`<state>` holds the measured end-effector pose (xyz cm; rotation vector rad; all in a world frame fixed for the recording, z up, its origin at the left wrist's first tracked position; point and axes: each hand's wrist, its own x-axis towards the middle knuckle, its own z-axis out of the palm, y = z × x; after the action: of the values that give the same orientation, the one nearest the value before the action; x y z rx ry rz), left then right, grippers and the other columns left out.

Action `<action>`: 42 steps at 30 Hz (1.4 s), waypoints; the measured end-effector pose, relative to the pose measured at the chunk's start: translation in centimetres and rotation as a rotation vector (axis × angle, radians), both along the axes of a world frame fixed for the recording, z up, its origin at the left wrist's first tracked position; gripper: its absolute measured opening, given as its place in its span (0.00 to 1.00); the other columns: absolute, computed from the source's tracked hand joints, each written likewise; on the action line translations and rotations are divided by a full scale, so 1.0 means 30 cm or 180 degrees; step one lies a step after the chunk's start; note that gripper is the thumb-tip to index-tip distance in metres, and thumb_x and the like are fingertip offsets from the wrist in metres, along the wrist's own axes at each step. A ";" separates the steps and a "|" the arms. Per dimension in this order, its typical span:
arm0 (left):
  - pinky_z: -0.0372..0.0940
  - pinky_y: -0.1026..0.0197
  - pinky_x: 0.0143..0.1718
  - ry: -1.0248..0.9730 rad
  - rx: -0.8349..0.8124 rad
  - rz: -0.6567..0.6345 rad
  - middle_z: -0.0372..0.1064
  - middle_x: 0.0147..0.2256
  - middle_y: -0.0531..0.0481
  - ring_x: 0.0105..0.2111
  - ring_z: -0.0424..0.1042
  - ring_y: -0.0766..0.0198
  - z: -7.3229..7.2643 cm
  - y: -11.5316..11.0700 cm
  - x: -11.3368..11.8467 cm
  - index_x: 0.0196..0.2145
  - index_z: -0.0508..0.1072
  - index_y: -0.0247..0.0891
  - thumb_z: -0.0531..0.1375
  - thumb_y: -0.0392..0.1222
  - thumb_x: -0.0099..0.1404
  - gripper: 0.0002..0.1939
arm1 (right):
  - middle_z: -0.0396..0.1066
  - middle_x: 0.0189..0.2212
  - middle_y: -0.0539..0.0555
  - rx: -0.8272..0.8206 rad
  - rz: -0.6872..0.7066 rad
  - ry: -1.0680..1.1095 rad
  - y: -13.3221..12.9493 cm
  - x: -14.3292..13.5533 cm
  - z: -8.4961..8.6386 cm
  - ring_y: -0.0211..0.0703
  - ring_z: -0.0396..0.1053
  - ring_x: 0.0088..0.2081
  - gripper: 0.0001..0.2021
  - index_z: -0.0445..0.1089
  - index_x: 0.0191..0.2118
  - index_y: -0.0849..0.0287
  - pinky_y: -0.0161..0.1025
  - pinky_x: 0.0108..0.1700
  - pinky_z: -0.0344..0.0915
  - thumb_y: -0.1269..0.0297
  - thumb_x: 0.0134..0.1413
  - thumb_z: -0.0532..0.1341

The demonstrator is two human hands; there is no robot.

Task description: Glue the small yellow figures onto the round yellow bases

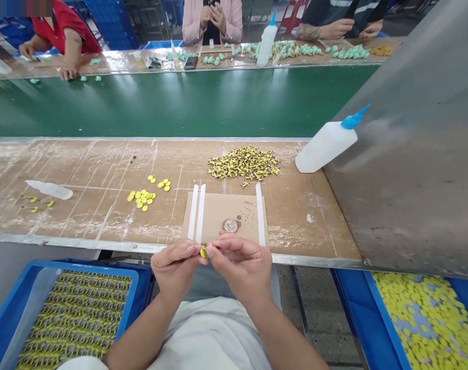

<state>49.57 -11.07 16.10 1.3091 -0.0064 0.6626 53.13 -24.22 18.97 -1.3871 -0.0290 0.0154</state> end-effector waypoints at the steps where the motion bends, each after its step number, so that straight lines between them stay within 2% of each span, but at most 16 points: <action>1: 0.76 0.61 0.32 0.0012 0.0020 0.0032 0.81 0.29 0.54 0.28 0.80 0.62 -0.001 0.002 -0.002 0.37 0.84 0.49 0.73 0.30 0.54 0.16 | 0.79 0.25 0.49 -0.0003 0.0010 0.0029 0.002 -0.001 -0.006 0.39 0.76 0.31 0.05 0.82 0.28 0.49 0.41 0.53 0.74 0.67 0.43 0.75; 6: 0.76 0.64 0.31 0.0051 0.0081 0.0213 0.81 0.29 0.53 0.27 0.80 0.63 0.001 0.020 -0.004 0.36 0.84 0.47 0.73 0.31 0.55 0.13 | 0.80 0.29 0.50 0.0079 0.0099 0.0201 0.030 0.002 -0.031 0.39 0.77 0.32 0.05 0.82 0.29 0.51 0.39 0.50 0.75 0.66 0.44 0.77; 11: 0.78 0.63 0.32 0.0277 0.0160 0.0595 0.82 0.33 0.50 0.30 0.81 0.62 -0.010 0.063 -0.005 0.37 0.84 0.45 0.75 0.35 0.53 0.13 | 0.81 0.30 0.53 0.0410 0.0251 0.0501 0.102 0.020 -0.031 0.41 0.79 0.30 0.07 0.82 0.33 0.52 0.33 0.35 0.77 0.63 0.47 0.77; 15: 0.78 0.62 0.37 0.0387 0.0327 0.0782 0.81 0.36 0.50 0.34 0.81 0.62 -0.021 0.123 -0.018 0.40 0.83 0.44 0.73 0.32 0.54 0.15 | 0.81 0.32 0.54 0.0406 0.0374 0.0523 0.173 0.040 -0.032 0.40 0.79 0.33 0.09 0.82 0.34 0.54 0.31 0.38 0.77 0.62 0.45 0.78; 22: 0.77 0.62 0.36 0.0584 0.0396 0.1119 0.80 0.39 0.49 0.32 0.81 0.61 -0.032 0.224 -0.065 0.41 0.83 0.44 0.73 0.34 0.56 0.15 | 0.81 0.32 0.55 0.0285 0.0799 0.0617 0.281 0.047 -0.057 0.41 0.78 0.34 0.11 0.82 0.34 0.55 0.32 0.39 0.76 0.59 0.44 0.78; 28: 0.79 0.58 0.40 0.0768 0.0301 0.0967 0.79 0.43 0.46 0.36 0.81 0.59 -0.064 0.281 -0.117 0.46 0.82 0.44 0.73 0.37 0.57 0.18 | 0.80 0.32 0.57 -0.0085 0.1261 0.0581 0.345 0.048 -0.095 0.44 0.78 0.34 0.14 0.82 0.36 0.58 0.35 0.38 0.77 0.57 0.45 0.78; 32: 0.79 0.59 0.38 0.0692 0.0294 0.1306 0.80 0.40 0.45 0.34 0.80 0.61 -0.063 0.301 -0.205 0.44 0.83 0.42 0.72 0.37 0.58 0.14 | 0.80 0.32 0.57 -0.0165 0.1542 0.0849 0.386 -0.009 -0.111 0.44 0.78 0.32 0.16 0.81 0.35 0.59 0.35 0.38 0.78 0.57 0.40 0.79; 35: 0.78 0.59 0.39 0.0729 0.0445 0.1664 0.81 0.39 0.43 0.36 0.80 0.59 -0.067 0.314 -0.304 0.42 0.83 0.40 0.72 0.39 0.58 0.13 | 0.80 0.33 0.57 -0.0377 0.1716 0.0967 0.423 -0.070 -0.137 0.45 0.79 0.33 0.18 0.81 0.36 0.60 0.35 0.39 0.79 0.57 0.38 0.80; 38: 0.79 0.57 0.40 0.0858 0.0383 0.1882 0.81 0.42 0.41 0.37 0.81 0.58 -0.091 0.317 -0.417 0.42 0.83 0.40 0.72 0.43 0.58 0.14 | 0.80 0.35 0.58 -0.0676 0.2087 0.0956 0.473 -0.139 -0.159 0.47 0.79 0.35 0.20 0.81 0.36 0.59 0.35 0.41 0.79 0.55 0.37 0.80; 40: 0.79 0.57 0.40 0.1058 0.0272 0.2020 0.80 0.43 0.41 0.37 0.81 0.58 -0.116 0.319 -0.505 0.41 0.84 0.40 0.72 0.46 0.58 0.14 | 0.80 0.37 0.59 -0.0890 0.2536 0.0879 0.500 -0.184 -0.157 0.52 0.79 0.38 0.22 0.81 0.38 0.57 0.40 0.46 0.79 0.53 0.36 0.80; 42: 0.79 0.57 0.40 0.1517 0.0172 0.2300 0.81 0.41 0.43 0.37 0.81 0.58 -0.145 0.338 -0.624 0.39 0.84 0.40 0.73 0.49 0.56 0.16 | 0.80 0.40 0.61 -0.1074 0.2923 0.0662 0.511 -0.215 -0.147 0.58 0.79 0.43 0.24 0.81 0.42 0.56 0.48 0.52 0.77 0.51 0.37 0.79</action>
<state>30.85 -0.93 11.75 1.4948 0.8747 0.9369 46.67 -8.89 14.56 -1.5935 -0.5054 0.9640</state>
